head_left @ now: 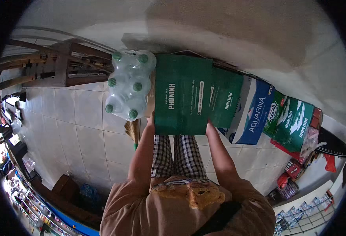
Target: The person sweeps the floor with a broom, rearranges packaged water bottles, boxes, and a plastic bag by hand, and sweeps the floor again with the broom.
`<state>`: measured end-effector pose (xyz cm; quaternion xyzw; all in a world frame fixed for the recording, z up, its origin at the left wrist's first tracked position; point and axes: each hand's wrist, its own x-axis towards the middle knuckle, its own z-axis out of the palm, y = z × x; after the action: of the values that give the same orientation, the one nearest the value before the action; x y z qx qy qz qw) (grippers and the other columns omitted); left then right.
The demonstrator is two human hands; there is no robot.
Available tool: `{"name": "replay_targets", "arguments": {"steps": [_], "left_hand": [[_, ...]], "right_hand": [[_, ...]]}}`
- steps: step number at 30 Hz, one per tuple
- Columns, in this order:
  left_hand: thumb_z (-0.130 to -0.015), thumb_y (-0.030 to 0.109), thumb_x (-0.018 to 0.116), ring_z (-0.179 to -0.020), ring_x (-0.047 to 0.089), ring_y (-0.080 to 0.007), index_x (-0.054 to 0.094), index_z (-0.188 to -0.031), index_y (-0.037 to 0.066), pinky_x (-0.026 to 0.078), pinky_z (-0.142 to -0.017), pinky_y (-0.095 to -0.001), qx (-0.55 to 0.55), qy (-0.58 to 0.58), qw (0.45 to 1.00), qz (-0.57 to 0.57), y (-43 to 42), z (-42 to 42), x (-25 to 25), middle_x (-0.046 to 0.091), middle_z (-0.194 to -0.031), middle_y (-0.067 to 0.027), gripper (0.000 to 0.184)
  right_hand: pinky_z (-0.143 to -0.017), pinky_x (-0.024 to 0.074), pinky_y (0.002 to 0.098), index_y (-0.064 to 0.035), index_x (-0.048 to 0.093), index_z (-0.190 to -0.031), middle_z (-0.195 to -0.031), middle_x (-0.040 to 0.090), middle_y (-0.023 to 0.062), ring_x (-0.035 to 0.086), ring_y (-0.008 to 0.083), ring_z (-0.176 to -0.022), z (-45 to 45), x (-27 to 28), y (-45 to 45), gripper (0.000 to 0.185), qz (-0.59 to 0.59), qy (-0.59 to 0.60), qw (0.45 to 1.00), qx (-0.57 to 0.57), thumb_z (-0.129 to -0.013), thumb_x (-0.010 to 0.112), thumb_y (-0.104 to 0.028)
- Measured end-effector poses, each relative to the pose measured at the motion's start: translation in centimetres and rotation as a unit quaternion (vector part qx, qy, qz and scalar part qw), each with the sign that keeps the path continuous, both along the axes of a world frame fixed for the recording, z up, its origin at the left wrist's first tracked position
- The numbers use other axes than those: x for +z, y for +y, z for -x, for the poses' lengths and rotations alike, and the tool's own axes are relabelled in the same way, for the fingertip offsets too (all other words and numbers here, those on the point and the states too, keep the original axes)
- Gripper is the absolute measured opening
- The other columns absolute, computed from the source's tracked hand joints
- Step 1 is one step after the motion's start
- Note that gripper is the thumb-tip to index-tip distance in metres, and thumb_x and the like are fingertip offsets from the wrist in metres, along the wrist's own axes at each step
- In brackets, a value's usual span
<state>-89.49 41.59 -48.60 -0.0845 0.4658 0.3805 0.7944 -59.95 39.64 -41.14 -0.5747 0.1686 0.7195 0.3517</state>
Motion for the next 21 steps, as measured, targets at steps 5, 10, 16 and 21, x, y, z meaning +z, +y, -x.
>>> {"name": "replay_targets", "arguments": {"steps": [5, 10, 16, 21], "left_hand": [[-0.08, 0.045, 0.034, -0.09, 0.049, -0.0217, 0.042, -0.11, 0.004, 0.043, -0.074, -0.0336, -0.007, -0.019, 0.999, -0.029, 1.9, -0.6, 3.0, 0.05, -0.102, -0.0092, 0.051], [-0.079, 0.048, 0.035, -0.087, 0.049, -0.0219, 0.044, -0.108, 0.005, 0.043, -0.074, -0.0338, 0.05, -0.04, 0.996, 0.064, 0.1, 0.1, -2.7, 0.05, -0.1, -0.0096, 0.053], [-0.081, 0.036, 0.04, -0.082, 0.049, -0.015, 0.043, -0.109, 0.006, 0.042, -0.068, -0.0256, 0.061, -0.071, 0.996, -0.002, 2.2, -0.8, 3.5, 0.051, -0.094, -0.005, 0.04], [-0.08, 0.043, 0.037, -0.084, 0.05, -0.0206, 0.046, -0.106, 0.007, 0.044, -0.071, -0.032, 0.018, -0.012, 1.0, 0.0, 4.8, -2.1, 11.1, 0.051, -0.097, -0.0081, 0.046]], "right_hand": [[-0.078, 0.0406, 0.0365, -0.005, 0.039, -0.113, -0.105, 0.049, 0.0125, 0.047, 0.0258, -0.094, 0.0, 2.8, 1.7, 0.052, 0.018, -0.033, 0.999, -0.004, -0.081, 0.027, -0.044], [-0.08, 0.0395, 0.0349, -0.0053, 0.037, -0.114, -0.11, 0.045, 0.0107, 0.047, 0.0234, -0.095, -1.7, 2.2, 2.1, 0.048, -0.011, -0.058, 0.995, 0.084, -0.083, 0.027, -0.04], [-0.08, 0.0392, 0.0347, -0.0052, 0.038, -0.114, -0.11, 0.045, 0.0107, 0.047, 0.0234, -0.095, 0.1, 0.5, 2.0, 0.048, -0.016, -0.055, 0.997, 0.054, -0.083, 0.027, -0.04], [-0.08, 0.039, 0.0346, -0.0051, 0.038, -0.114, -0.111, 0.045, 0.0108, 0.046, 0.0234, -0.095, 1.2, -0.7, 2.6, 0.049, -0.028, -0.062, 0.997, 0.047, -0.082, 0.027, -0.041]]}}
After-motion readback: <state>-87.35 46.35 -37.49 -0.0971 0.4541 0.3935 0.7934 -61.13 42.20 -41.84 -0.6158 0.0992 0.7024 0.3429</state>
